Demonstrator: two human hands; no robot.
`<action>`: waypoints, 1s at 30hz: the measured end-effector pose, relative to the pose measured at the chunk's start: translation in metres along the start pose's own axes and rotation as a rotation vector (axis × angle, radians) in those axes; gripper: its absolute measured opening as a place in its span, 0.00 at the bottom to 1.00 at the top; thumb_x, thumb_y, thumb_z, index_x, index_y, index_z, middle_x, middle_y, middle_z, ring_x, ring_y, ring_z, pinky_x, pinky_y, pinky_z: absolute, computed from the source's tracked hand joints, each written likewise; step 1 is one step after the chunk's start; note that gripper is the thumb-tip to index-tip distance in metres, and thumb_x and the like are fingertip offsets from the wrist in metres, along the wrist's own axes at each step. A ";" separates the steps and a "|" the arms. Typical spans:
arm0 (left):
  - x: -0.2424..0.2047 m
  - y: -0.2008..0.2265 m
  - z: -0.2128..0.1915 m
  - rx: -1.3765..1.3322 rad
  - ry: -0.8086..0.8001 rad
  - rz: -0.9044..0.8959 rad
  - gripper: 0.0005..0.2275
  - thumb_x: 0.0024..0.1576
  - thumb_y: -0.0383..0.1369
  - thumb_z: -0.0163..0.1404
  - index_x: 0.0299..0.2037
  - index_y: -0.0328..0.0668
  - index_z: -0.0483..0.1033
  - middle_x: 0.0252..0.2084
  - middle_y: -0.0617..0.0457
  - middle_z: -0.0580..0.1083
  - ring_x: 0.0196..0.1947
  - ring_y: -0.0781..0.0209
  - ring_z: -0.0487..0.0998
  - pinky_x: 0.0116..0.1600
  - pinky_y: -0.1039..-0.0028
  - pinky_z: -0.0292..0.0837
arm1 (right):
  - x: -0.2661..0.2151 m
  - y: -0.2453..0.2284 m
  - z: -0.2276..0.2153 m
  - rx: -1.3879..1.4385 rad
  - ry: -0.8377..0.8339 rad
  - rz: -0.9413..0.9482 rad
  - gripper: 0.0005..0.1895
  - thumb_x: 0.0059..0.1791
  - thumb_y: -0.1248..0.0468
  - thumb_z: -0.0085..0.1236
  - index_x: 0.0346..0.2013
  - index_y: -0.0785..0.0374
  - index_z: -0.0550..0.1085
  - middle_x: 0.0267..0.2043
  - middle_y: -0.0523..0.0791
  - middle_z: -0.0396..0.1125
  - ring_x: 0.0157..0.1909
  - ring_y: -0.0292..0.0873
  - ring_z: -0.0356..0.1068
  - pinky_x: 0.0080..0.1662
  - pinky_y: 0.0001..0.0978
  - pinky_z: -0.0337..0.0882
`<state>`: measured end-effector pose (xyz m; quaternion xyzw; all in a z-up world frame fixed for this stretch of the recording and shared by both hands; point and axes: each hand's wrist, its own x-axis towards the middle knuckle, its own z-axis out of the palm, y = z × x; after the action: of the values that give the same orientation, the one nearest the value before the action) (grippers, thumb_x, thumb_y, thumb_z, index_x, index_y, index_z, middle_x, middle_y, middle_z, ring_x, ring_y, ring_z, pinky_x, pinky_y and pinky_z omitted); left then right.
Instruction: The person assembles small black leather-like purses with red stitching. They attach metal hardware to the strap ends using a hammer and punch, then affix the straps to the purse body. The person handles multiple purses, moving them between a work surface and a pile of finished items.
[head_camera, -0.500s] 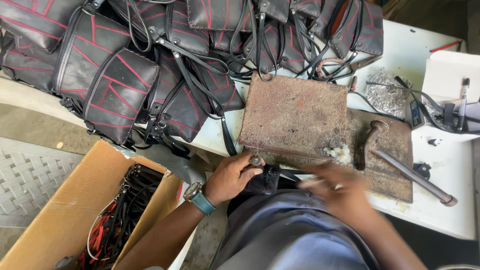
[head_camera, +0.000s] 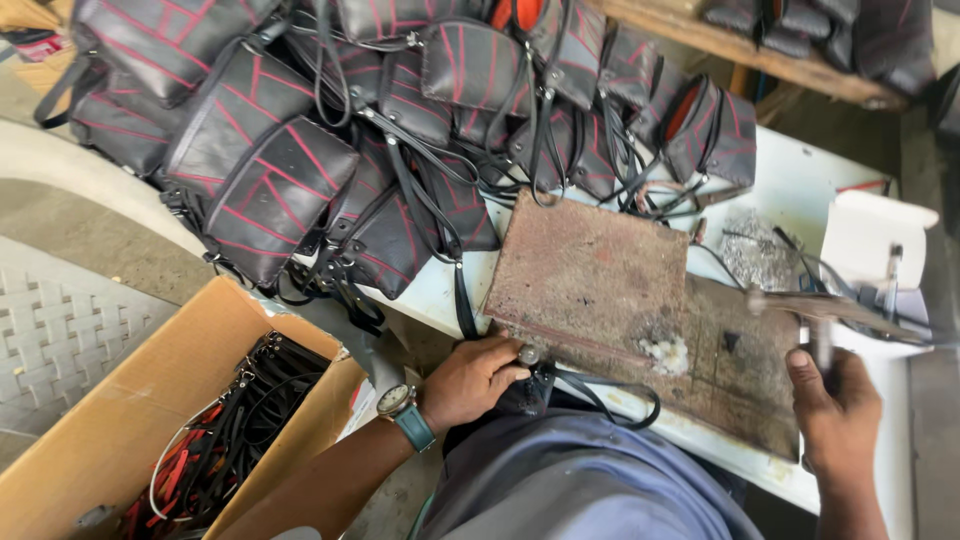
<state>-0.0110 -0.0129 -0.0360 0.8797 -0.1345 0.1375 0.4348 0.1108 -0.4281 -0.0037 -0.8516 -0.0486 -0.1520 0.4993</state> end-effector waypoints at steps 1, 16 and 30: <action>0.000 0.001 0.000 0.001 -0.001 0.004 0.16 0.61 0.38 0.53 0.53 0.34 0.75 0.52 0.38 0.77 0.59 0.37 0.74 0.59 0.57 0.70 | -0.002 -0.020 -0.003 0.113 0.017 0.031 0.15 0.59 0.60 0.63 0.44 0.69 0.69 0.30 0.44 0.65 0.28 0.35 0.63 0.34 0.32 0.64; 0.005 0.014 -0.012 -0.084 -0.052 0.017 0.14 0.61 0.35 0.50 0.51 0.34 0.75 0.48 0.37 0.77 0.49 0.36 0.77 0.52 0.56 0.72 | 0.040 -0.147 0.022 -0.437 0.065 -0.804 0.11 0.47 0.64 0.59 0.43 0.56 0.71 0.32 0.50 0.70 0.31 0.55 0.72 0.35 0.50 0.70; 0.002 0.011 -0.009 0.022 -0.043 -0.102 0.09 0.61 0.35 0.53 0.46 0.38 0.75 0.42 0.42 0.77 0.44 0.40 0.79 0.48 0.57 0.72 | 0.014 -0.096 0.050 -0.914 -0.283 -0.401 0.14 0.53 0.56 0.53 0.53 0.50 0.70 0.38 0.49 0.73 0.33 0.57 0.74 0.36 0.52 0.73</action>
<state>-0.0145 -0.0119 -0.0221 0.8928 -0.0976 0.0976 0.4288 0.1124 -0.3385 0.0583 -0.9689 -0.2064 -0.1338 0.0263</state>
